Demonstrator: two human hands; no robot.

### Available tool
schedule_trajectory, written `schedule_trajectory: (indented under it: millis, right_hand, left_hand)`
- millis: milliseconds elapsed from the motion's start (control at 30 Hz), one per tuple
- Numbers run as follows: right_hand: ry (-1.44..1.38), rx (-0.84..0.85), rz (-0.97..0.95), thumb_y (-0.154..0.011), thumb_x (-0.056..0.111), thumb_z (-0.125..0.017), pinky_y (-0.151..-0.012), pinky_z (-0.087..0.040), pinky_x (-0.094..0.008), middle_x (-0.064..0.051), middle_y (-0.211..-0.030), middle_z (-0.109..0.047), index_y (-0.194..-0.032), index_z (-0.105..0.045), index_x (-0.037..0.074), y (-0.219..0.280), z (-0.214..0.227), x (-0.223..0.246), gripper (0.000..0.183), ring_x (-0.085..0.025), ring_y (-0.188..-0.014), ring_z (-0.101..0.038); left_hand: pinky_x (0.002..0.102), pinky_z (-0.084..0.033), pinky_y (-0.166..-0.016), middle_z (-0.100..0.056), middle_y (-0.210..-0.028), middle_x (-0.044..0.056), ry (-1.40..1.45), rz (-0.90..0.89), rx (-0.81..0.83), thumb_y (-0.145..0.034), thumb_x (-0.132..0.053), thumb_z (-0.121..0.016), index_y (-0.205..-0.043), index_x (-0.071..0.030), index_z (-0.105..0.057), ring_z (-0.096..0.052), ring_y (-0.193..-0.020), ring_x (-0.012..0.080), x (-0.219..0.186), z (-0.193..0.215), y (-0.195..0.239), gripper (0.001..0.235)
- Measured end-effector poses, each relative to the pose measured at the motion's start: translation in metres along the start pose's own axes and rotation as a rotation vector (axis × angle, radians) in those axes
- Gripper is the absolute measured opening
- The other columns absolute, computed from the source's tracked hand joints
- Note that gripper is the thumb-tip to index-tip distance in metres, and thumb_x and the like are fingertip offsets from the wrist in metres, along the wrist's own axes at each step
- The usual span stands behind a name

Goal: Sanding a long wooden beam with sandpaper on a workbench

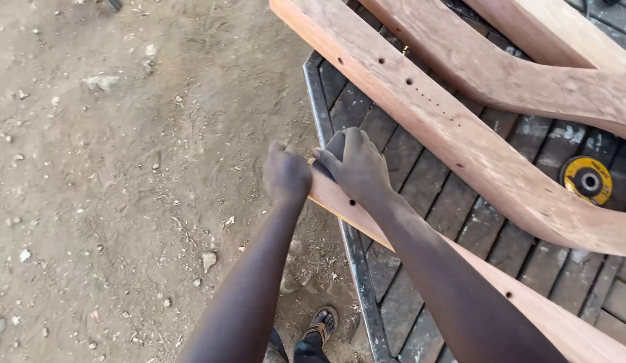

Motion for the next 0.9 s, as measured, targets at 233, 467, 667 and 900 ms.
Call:
schedule_trajectory:
  millis: [233,467,667,900]
  right_hand:
    - [0.118,-0.008,-0.077,-0.087,0.064,-0.064,-0.098,-0.047,-0.051,-0.011,-0.118,-0.061,-0.125,-0.054,0.015,0.052,0.031,0.000,0.063,-0.033,-0.120,-0.062]
    - [0.164,-0.160,0.014,-0.089,0.067,-0.063,-0.092,-0.050,-0.057,-0.011,-0.113,-0.061,-0.123,-0.050,0.015,0.013,0.002,0.021,0.064,-0.034,-0.111,-0.065]
    - [0.236,-0.166,0.008,-0.089,0.069,-0.058,-0.089,-0.051,-0.055,-0.012,-0.115,-0.058,-0.127,-0.052,0.011,0.065,0.021,0.000,0.069,-0.035,-0.113,-0.063]
    - [0.337,-0.398,0.247,-0.087,0.071,-0.057,-0.096,-0.044,-0.051,-0.009,-0.110,-0.053,-0.122,-0.051,0.010,0.043,-0.005,0.008,0.070,-0.030,-0.111,-0.059]
  left_hand:
    - [0.053,-0.055,-0.091,-0.078,-0.090,0.011,0.073,0.000,0.015,-0.094,-0.028,-0.039,-0.095,-0.012,-0.065,-0.073,-0.106,0.0397,0.016,-0.016,-0.026,0.030]
    - [0.056,-0.054,-0.091,-0.077,-0.097,0.018,0.079,0.008,0.009,-0.093,-0.027,-0.042,-0.098,-0.014,-0.067,-0.071,-0.107,0.0428,0.012,-0.006,-0.016,0.028]
    - [0.055,-0.054,-0.090,-0.076,-0.094,0.019,0.117,-0.024,0.036,-0.093,-0.025,-0.043,-0.095,-0.011,-0.068,-0.071,-0.106,0.0437,0.013,-0.016,-0.022,0.029]
    - [0.049,-0.055,-0.091,-0.075,-0.087,0.014,0.167,-0.059,0.058,-0.090,-0.027,-0.045,-0.089,-0.016,-0.068,-0.073,-0.101,0.0377,0.020,-0.025,-0.022,0.025]
Point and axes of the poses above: each hand's wrist, its own y-axis away from the middle knuckle, its own z-axis out of the back of the hand, x = y × z, the point moved 4 cm from there along -y, towards the middle knuckle
